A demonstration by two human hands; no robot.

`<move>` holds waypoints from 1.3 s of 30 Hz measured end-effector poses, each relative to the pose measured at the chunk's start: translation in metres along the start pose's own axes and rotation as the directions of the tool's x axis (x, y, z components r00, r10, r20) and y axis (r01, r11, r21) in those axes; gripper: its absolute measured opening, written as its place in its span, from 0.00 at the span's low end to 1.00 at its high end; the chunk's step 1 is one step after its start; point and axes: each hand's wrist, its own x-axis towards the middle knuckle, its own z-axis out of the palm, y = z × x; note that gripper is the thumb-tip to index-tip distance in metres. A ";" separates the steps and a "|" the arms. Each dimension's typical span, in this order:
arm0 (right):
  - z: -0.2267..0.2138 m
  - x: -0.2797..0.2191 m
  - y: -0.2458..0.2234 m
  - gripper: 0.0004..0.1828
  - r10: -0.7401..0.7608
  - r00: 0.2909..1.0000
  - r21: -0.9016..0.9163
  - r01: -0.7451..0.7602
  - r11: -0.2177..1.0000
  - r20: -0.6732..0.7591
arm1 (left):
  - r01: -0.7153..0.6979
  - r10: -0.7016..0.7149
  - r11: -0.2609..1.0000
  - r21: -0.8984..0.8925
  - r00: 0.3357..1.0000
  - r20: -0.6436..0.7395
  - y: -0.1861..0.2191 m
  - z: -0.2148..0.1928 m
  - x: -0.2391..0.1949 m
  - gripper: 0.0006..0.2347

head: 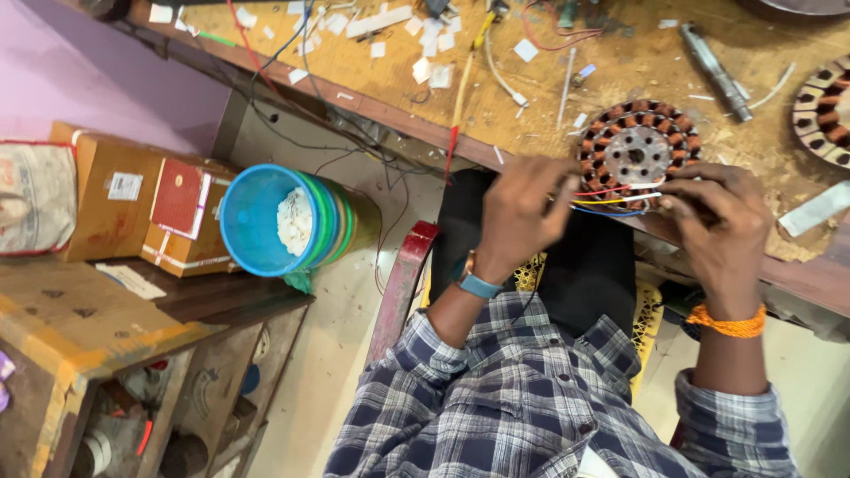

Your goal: The person works on a circular motor stator, stripping wire insulation with a utility knife, twisting wires together, and securing connections with white tape. They use pliers and a screwdriver to adjust and tighten components on the stator.

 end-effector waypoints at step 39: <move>0.017 -0.001 -0.017 0.07 -0.066 0.995 -0.123 0.056 0.991 -0.074 | -0.058 0.032 0.993 0.099 0.969 0.243 0.032 0.022 0.000 0.08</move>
